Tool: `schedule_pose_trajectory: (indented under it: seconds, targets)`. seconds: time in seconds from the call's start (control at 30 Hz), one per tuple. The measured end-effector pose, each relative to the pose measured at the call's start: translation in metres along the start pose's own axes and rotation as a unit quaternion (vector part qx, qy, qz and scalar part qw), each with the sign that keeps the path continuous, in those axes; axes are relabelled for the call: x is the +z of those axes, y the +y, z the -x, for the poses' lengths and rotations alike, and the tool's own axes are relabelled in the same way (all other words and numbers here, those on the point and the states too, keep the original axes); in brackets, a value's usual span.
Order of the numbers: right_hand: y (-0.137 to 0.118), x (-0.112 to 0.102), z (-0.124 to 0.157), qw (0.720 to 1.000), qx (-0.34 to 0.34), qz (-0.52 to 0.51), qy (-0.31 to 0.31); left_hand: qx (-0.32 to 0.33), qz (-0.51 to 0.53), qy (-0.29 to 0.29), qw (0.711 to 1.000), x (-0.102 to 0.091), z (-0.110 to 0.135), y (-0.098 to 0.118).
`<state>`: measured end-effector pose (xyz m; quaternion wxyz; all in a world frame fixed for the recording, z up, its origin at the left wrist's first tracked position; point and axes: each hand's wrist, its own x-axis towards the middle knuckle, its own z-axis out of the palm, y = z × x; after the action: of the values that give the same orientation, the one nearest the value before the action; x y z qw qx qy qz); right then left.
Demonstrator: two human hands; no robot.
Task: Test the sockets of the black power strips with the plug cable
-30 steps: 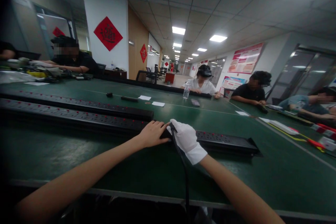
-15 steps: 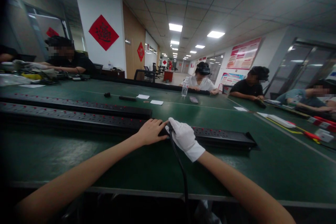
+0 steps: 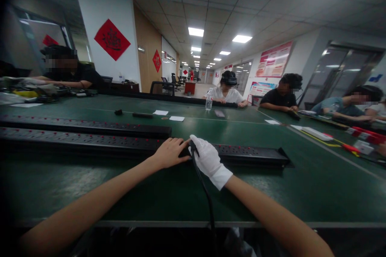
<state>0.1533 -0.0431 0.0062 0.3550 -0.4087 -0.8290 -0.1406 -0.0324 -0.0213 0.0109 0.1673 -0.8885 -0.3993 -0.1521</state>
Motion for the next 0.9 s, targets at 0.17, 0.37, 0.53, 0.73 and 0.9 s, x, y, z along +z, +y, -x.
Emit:
schedule_pose_trajectory:
  seconds: [0.17, 0.37, 0.53, 0.73, 0.9]
  targets:
    - [0.001, -0.001, 0.001, 1.000, 0.002, -0.018, 0.005, -0.004, -0.003, 0.001, 1.000, -0.002, 0.000, 0.001]
    - [0.002, -0.001, 0.001, 1.000, -0.008, -0.017, 0.018, -0.003, 0.004, -0.006, 1.000, -0.002, 0.000, 0.001]
    - [0.005, 0.001, 0.001, 1.000, -0.009, -0.021, 0.007, -0.008, 0.004, -0.004, 1.000, -0.002, 0.000, 0.001]
    - [0.007, -0.002, 0.001, 1.000, -0.022, -0.012, 0.001, -0.006, 0.003, -0.003, 1.000, -0.002, 0.000, 0.001]
    - [0.010, -0.011, -0.002, 0.998, -0.064, 0.010, -0.028, -0.002, 0.007, -0.003, 1.000, -0.001, 0.001, 0.000]
